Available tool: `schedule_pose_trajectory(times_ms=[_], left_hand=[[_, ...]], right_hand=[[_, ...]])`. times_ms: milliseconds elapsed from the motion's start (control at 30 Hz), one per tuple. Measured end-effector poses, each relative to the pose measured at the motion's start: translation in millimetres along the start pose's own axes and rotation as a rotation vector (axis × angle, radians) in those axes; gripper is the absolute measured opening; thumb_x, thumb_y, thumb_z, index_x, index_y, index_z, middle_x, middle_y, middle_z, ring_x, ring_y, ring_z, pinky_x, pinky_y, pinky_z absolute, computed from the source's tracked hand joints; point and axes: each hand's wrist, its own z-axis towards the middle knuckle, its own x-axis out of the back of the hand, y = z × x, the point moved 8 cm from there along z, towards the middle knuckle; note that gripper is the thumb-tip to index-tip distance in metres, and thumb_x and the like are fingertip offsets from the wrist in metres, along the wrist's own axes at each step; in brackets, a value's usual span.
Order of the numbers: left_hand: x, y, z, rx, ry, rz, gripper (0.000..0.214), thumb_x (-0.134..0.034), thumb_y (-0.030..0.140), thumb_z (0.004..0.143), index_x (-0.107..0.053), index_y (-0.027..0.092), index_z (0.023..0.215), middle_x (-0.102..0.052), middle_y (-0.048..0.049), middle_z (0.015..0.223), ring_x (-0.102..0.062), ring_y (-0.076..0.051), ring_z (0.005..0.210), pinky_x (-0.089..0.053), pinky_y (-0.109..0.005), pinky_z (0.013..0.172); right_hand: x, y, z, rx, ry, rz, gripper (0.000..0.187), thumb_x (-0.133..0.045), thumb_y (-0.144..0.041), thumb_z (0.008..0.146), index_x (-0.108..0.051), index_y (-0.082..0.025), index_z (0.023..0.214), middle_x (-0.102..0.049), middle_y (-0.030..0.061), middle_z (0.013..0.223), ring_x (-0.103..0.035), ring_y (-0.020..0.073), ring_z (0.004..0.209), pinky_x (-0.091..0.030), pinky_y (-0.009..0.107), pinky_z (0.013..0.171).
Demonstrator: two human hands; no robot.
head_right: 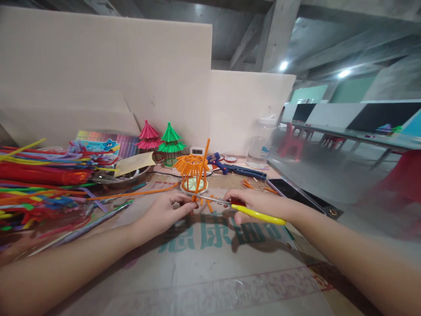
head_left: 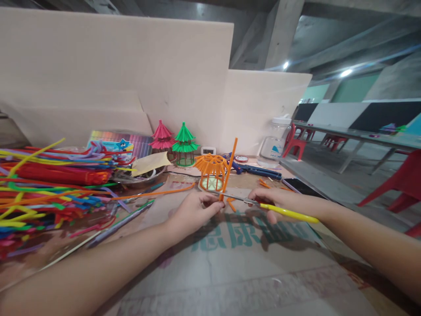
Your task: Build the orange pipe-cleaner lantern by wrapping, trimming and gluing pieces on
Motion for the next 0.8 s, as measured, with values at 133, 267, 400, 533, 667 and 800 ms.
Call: schedule_pose_trajectory(times_ms=[133, 267, 400, 533, 667, 800], left_hand=[[0.4, 0, -1, 0.011, -0.001, 0.005, 0.026, -0.056, 0.03, 0.082, -0.076, 0.013, 0.081, -0.075, -0.0046, 0.081, -0.066, -0.018, 0.075, -0.049, -0.024, 0.067], [0.5, -1, -1, 0.016, -0.001, 0.014, 0.029, -0.055, 0.034, 0.083, -0.075, 0.013, 0.08, -0.075, -0.0052, 0.08, -0.065, -0.018, 0.074, -0.048, -0.024, 0.065], [1.1, -3, -1, 0.029, 0.005, 0.035, 0.032, -0.056, 0.037, 0.083, -0.075, 0.012, 0.078, -0.074, -0.0059, 0.078, -0.064, -0.018, 0.072, -0.046, -0.024, 0.063], [1.0, -1, -1, 0.013, 0.006, 0.009, 0.027, -0.057, 0.033, 0.082, -0.075, 0.013, 0.079, -0.074, -0.005, 0.078, -0.064, -0.017, 0.072, -0.047, -0.023, 0.064], [1.0, 1, -1, 0.013, 0.008, -0.032, 0.023, -0.057, 0.027, 0.082, -0.076, 0.014, 0.08, -0.076, -0.0042, 0.079, -0.066, -0.016, 0.073, -0.049, -0.022, 0.065], [1.5, 2, -1, 0.007, 0.009, -0.005, 0.023, -0.057, 0.027, 0.081, -0.076, 0.014, 0.079, -0.076, -0.004, 0.079, -0.066, -0.017, 0.073, -0.049, -0.022, 0.065]], right_hand=[[-5, 2, 0, -0.035, -0.055, 0.037, 0.026, -0.049, -0.018, 0.08, -0.055, -0.018, 0.105, -0.06, -0.0035, 0.066, -0.053, 0.0148, 0.065, -0.037, 0.025, 0.059], [-3, 6, 0, 0.03, -0.045, -0.028, 0.027, -0.054, -0.022, 0.08, -0.055, -0.02, 0.107, -0.063, -0.0004, 0.082, -0.054, 0.0158, 0.073, -0.037, 0.025, 0.063], [-1, 11, -2, 0.115, -0.04, -0.091, 0.032, -0.053, -0.031, 0.085, -0.053, -0.021, 0.116, -0.06, 0.0025, 0.093, -0.053, 0.0173, 0.08, -0.04, 0.026, 0.067], [0, 12, -3, 0.16, -0.036, -0.115, 0.038, -0.056, -0.037, 0.085, -0.052, -0.02, 0.119, -0.058, 0.0033, 0.099, -0.052, 0.018, 0.083, -0.041, 0.026, 0.07], [-1, 10, -2, 0.128, -0.045, -0.105, 0.035, -0.057, -0.034, 0.084, -0.053, -0.021, 0.117, -0.057, 0.0019, 0.097, -0.053, 0.0178, 0.084, -0.041, 0.027, 0.072], [-1, 8, -2, 0.111, -0.041, -0.089, 0.031, -0.056, -0.034, 0.085, -0.054, -0.021, 0.114, -0.057, 0.0016, 0.096, -0.052, 0.0182, 0.086, -0.042, 0.028, 0.074]])
